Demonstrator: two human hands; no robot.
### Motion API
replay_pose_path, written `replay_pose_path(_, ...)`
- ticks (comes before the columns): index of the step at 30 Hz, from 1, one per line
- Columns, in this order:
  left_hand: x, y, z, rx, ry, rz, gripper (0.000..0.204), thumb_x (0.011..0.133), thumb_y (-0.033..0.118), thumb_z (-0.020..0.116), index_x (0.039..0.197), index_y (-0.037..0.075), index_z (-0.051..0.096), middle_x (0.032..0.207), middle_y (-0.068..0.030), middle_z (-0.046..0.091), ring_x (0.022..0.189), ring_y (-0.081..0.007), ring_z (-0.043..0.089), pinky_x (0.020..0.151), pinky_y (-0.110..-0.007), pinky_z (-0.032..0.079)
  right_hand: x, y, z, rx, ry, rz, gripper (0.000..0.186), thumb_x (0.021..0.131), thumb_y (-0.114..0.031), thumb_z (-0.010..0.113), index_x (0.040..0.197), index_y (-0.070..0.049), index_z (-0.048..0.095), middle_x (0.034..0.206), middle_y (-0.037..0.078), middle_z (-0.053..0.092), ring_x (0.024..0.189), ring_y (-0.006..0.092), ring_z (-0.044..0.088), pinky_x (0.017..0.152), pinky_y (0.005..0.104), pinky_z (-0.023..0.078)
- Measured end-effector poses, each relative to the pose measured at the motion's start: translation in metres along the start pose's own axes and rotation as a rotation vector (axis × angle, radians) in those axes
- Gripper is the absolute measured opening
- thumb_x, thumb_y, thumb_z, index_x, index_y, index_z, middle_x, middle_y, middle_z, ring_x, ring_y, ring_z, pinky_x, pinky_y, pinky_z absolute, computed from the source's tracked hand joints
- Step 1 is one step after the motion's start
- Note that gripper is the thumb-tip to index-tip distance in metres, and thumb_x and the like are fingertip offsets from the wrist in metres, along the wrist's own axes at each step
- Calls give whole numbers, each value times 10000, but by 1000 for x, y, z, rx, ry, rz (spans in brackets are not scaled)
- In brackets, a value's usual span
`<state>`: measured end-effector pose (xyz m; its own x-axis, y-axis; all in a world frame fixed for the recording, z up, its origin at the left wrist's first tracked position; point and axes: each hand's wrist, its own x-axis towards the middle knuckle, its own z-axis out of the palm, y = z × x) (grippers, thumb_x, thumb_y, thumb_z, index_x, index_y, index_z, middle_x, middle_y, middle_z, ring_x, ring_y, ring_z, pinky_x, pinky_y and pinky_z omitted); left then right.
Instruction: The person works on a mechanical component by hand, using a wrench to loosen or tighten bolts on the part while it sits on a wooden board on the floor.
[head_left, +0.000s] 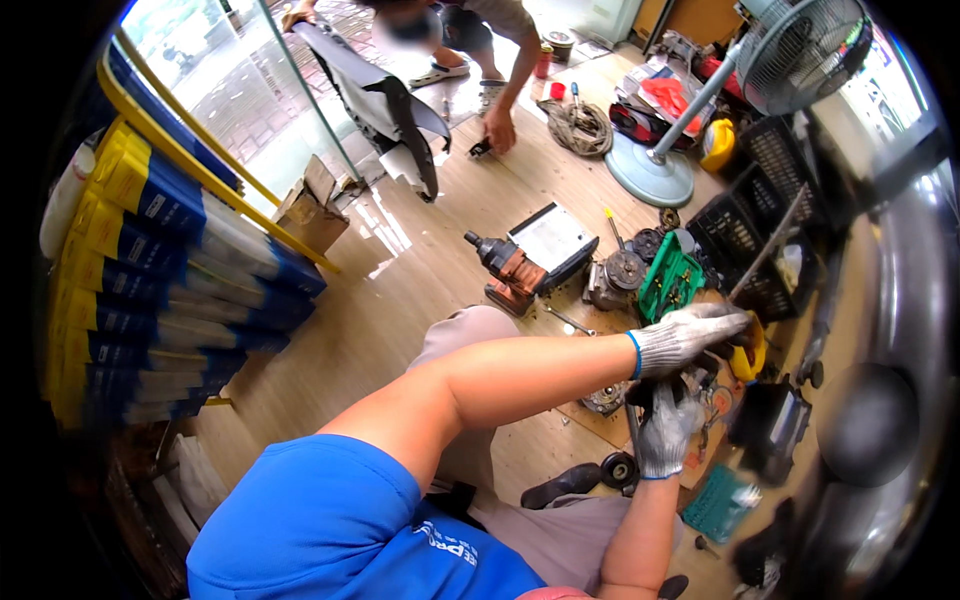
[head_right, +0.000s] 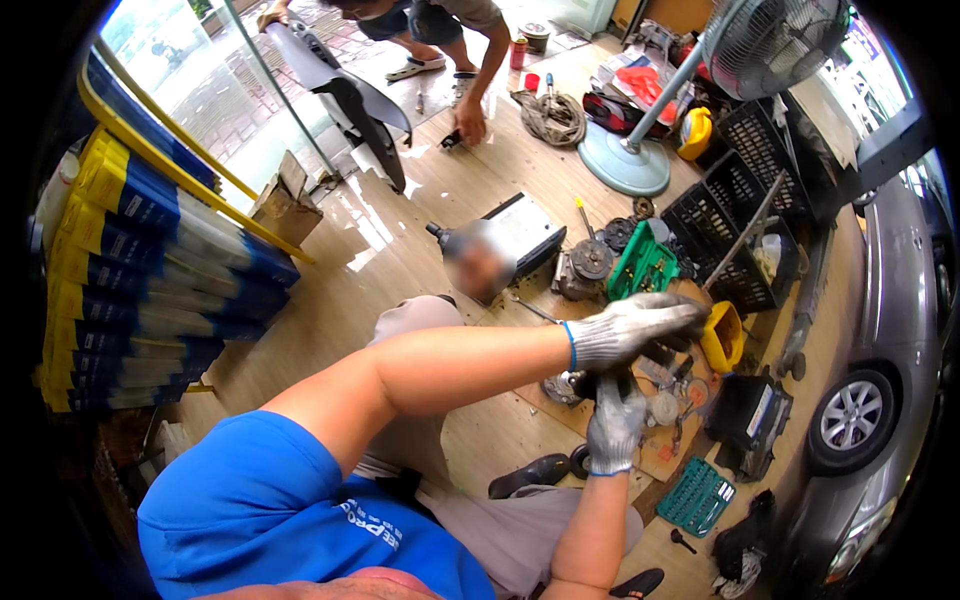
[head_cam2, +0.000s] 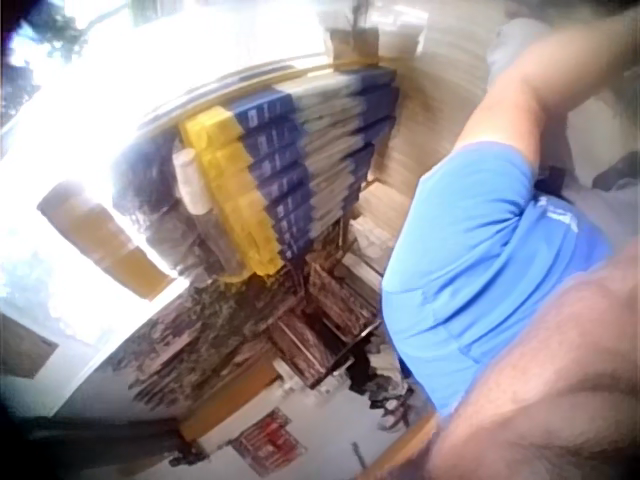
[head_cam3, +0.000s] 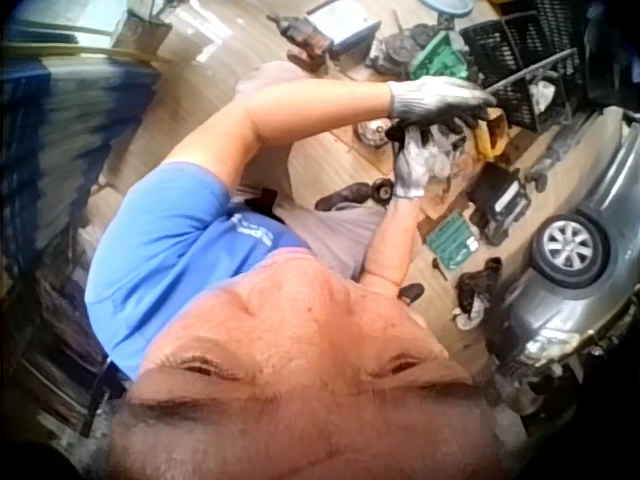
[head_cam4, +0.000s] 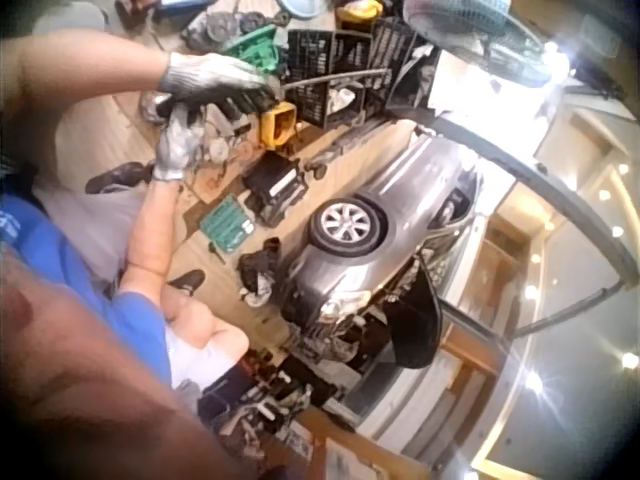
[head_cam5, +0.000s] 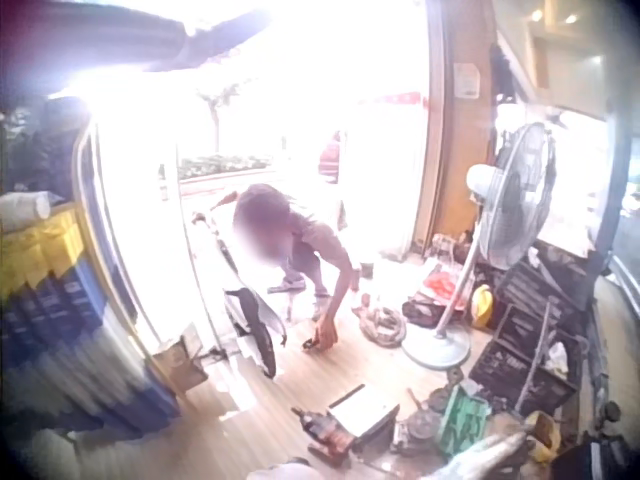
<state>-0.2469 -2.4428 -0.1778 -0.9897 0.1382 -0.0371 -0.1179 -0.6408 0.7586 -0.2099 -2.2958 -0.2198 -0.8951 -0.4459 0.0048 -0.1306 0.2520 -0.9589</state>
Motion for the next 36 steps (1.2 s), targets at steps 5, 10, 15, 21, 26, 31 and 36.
replay_pose_path(5,-7,19,-2,716,240,-6,651,915,607,552,1236,50,657,1091,-164,705,1021,-267,671,925,-355,495,8,-9,-19,186,149,65,282,1013,-181,532,1136,56,625,1006,110,692,869,171,645,792,296,517)
replay_pose_path(10,-12,18,5,877,84,-43,619,951,571,505,1262,52,634,1154,-202,683,1088,-335,652,950,-390,484,6,-5,-43,553,20,46,404,1056,-302,459,1312,-3,553,1235,136,637,1075,234,649,936,361,520)
replay_pose_path(15,-12,3,16,889,-126,-86,628,975,569,467,1188,10,660,1124,-244,675,1076,-345,652,938,-396,482,3,25,-43,765,-69,7,520,1045,-293,492,1476,-23,381,1445,123,483,1313,273,499,1102,417,408)
replay_pose_path(21,-9,-13,13,837,-166,-101,662,986,593,435,1208,10,655,1139,-234,678,1087,-351,648,949,-390,479,-4,16,-41,836,-14,24,494,1024,-232,536,1456,-26,412,1427,128,501,1305,281,512,1105,422,413)
replay_pose_path(26,-7,-18,15,717,-237,-43,659,990,596,424,1239,30,654,1185,-220,674,1113,-350,642,973,-386,474,-4,13,-46,764,69,60,451,1002,-162,560,1420,-64,419,1346,108,533,1207,255,572,986,400,514)
replay_pose_path(31,-6,-18,26,796,-132,-117,652,942,596,516,1265,45,646,1176,-220,682,1107,-345,655,977,-390,488,1,19,-44,662,156,58,441,1021,-157,540,1423,-16,425,1331,102,548,1193,228,572,1034,355,466)
replay_pose_path(36,-5,-25,26,805,-57,-156,639,943,584,527,1268,48,649,1164,-225,687,1093,-338,664,950,-383,501,2,25,-41,683,174,113,428,1041,-174,506,1423,-5,415,1344,112,533,1218,216,557,1034,355,466)
